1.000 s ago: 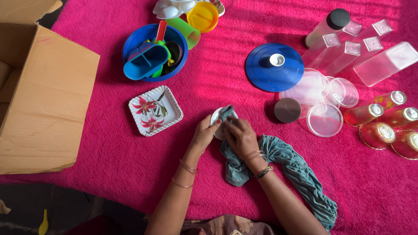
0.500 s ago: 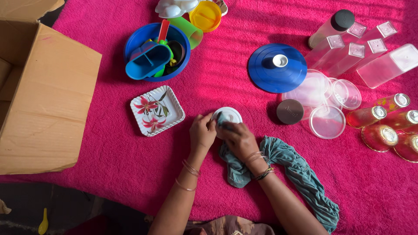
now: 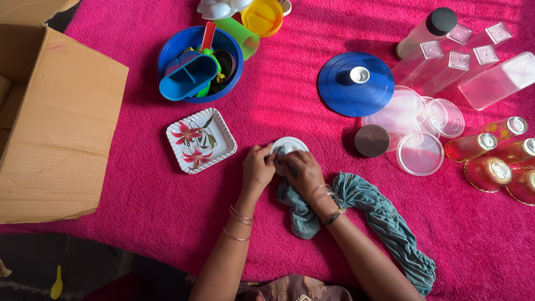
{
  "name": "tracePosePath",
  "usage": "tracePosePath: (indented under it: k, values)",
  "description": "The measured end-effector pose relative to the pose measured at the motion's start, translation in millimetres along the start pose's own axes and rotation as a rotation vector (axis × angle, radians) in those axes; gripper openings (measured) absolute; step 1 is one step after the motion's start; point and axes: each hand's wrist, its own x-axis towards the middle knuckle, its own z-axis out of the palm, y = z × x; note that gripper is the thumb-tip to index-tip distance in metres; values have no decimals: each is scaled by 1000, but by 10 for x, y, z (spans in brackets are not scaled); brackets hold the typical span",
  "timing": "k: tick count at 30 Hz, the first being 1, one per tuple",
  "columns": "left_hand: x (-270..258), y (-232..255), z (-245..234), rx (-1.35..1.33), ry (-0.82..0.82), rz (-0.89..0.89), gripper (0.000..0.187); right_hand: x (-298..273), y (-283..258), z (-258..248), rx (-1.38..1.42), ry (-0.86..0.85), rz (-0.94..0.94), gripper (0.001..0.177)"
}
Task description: The person wipes a blue plastic lid with a cloth, then cleans a small white ceramic bowl and a square floral-patterned plate. The person wipes each item thoroughly with the cloth and places them aside on the pink surface.
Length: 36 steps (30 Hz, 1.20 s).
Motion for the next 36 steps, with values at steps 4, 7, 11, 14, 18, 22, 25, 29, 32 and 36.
tracePosePath:
  k: [4,7,11,14,18,22,25,29,32,36]
  values:
    - [5,-48,-15,-5,-63,16,44,87,49,104,-59,66,26,34]
    - [-23,-20,1,-10,-57,-9,45,197,218,172,-150,103,103,25]
    - [-22,32,-10,2,3,23,42,247,290,221,-207,195,127,22]
    - [-14,57,-34,-78,-53,-113,42,97,174,150,-183,85,28,26]
    - [0,97,-58,-75,-26,-107,40,-132,-13,-73,-110,-91,13,25]
    - [11,104,-81,-71,-41,-100,41,-277,-139,-228,-46,-160,140,21]
    - [13,94,-94,-80,-46,-98,41,-239,-113,-287,-88,-16,217,19]
    - [15,117,-98,-73,-45,-71,41,-150,-104,-273,-188,104,9,26]
    - [4,165,-129,-111,-29,-58,43,-102,-164,-198,-253,-25,19,25]
    - [-13,272,-183,-188,-11,31,42,-124,-276,-212,-390,4,46,26]
